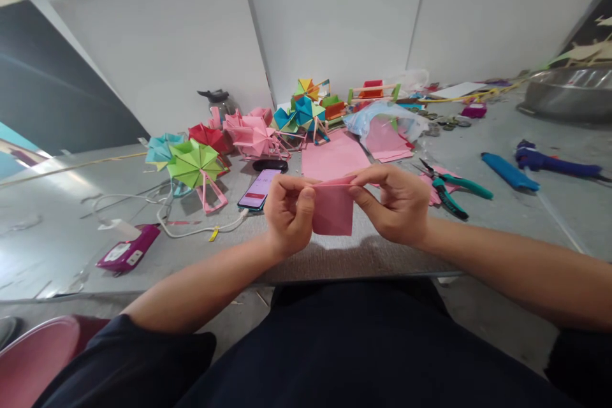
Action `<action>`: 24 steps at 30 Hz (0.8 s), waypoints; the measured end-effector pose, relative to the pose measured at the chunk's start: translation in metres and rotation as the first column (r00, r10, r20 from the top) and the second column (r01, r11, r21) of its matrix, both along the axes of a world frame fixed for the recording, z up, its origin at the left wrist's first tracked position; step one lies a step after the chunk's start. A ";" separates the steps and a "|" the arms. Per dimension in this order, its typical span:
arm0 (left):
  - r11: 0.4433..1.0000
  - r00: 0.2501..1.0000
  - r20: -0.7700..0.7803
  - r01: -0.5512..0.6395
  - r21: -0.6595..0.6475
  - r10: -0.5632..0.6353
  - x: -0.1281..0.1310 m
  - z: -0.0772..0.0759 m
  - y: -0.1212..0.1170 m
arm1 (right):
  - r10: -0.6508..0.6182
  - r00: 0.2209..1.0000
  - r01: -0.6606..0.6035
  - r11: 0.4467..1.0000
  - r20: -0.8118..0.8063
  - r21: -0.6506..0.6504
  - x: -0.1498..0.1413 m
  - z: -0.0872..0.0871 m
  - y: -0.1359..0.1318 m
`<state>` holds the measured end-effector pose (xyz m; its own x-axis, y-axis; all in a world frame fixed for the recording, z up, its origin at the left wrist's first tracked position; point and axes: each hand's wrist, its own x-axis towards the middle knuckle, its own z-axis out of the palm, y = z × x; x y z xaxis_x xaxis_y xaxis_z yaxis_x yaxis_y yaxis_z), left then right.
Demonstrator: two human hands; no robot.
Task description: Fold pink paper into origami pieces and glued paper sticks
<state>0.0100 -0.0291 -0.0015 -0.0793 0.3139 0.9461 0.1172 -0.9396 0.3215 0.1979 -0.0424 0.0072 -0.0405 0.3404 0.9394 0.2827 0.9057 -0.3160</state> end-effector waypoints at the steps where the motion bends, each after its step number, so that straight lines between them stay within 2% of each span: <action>1: 1.000 1.000 -0.005 0.006 -0.011 -0.006 -0.001 -0.001 0.000 | -0.011 1.000 0.011 1.000 0.005 0.005 0.000 0.001 0.000; 8: 0.999 0.985 -0.169 -0.022 0.023 0.025 -0.009 0.002 -0.001 | -0.054 0.997 0.051 0.997 0.059 0.052 0.003 0.005 -0.001; 17: 0.995 0.980 -0.192 -0.040 0.088 0.056 -0.008 0.004 0.001 | -0.070 0.996 0.066 0.995 0.051 0.077 0.005 0.000 0.003; 19: 0.995 0.980 -0.191 -0.038 0.091 0.055 -0.008 0.004 0.001 | -0.044 0.997 0.040 0.997 0.056 0.073 0.006 0.001 0.003; 24: 0.997 0.986 -0.168 0.000 0.071 0.012 -0.009 0.003 0.004 | 0.124 0.986 -0.131 0.990 0.108 0.061 0.008 0.009 0.007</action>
